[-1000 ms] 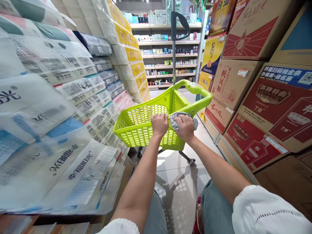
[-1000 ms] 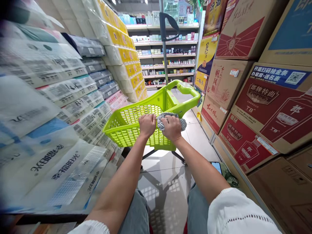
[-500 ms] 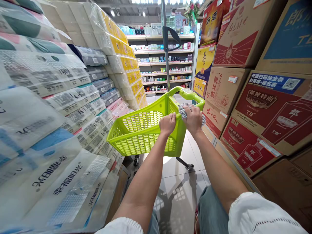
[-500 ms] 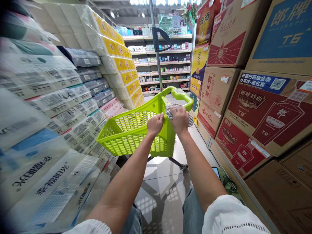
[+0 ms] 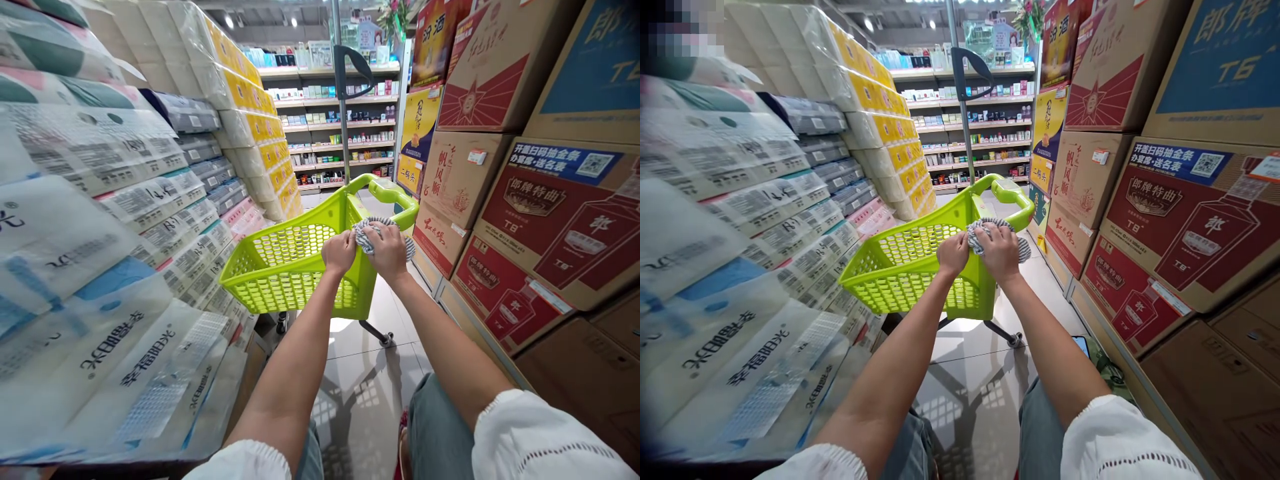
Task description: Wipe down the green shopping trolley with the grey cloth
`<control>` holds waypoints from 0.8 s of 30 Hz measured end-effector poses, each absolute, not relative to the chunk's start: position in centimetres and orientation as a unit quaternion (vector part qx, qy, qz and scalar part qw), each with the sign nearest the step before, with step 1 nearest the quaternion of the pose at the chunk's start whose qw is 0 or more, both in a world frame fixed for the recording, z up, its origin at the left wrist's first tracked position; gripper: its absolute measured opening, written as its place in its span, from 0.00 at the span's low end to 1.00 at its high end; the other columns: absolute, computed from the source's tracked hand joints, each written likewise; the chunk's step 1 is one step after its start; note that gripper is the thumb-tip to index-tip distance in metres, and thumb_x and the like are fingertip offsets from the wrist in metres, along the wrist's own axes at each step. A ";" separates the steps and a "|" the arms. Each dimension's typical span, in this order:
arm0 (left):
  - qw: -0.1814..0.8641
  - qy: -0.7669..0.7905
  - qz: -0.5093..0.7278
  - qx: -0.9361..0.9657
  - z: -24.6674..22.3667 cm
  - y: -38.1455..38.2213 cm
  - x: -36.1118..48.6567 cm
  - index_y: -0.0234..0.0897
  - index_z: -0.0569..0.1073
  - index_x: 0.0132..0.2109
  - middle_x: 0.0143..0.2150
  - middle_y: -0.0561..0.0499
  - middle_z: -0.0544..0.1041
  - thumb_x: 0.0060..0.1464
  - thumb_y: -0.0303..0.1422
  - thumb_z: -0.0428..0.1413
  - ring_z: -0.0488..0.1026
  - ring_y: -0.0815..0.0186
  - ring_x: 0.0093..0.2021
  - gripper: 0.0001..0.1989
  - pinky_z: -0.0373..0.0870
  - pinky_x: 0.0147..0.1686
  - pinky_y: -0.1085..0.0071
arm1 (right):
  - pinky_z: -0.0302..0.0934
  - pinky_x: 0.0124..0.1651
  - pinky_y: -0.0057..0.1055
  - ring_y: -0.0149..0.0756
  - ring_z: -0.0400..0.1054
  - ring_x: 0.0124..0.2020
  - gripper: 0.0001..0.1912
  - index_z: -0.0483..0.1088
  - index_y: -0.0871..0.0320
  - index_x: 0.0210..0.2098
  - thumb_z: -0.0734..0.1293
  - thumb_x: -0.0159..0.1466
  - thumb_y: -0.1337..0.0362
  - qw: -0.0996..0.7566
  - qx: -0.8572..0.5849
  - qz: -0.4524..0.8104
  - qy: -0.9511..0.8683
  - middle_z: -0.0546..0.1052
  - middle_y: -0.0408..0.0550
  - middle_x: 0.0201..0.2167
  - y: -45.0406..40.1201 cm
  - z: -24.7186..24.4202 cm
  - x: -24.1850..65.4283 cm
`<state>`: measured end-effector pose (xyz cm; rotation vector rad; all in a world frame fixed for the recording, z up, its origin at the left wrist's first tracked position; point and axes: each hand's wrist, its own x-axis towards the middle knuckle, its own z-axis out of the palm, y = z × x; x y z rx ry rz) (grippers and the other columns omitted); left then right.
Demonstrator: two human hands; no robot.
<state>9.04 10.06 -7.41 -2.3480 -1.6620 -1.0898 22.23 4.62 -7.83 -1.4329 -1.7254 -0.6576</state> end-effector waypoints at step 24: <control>0.038 -0.516 -0.409 -0.752 -8.0 9.7 10.6 0.40 0.70 0.33 0.35 0.48 0.76 0.66 0.43 0.34 0.71 0.62 0.39 0.25 0.57 0.39 0.67 | 0.53 0.47 0.40 0.45 0.58 0.46 0.16 0.71 0.47 0.50 0.59 0.65 0.59 0.303 -0.549 -0.213 -0.749 0.68 0.51 0.52 4.6 -17.8 22.7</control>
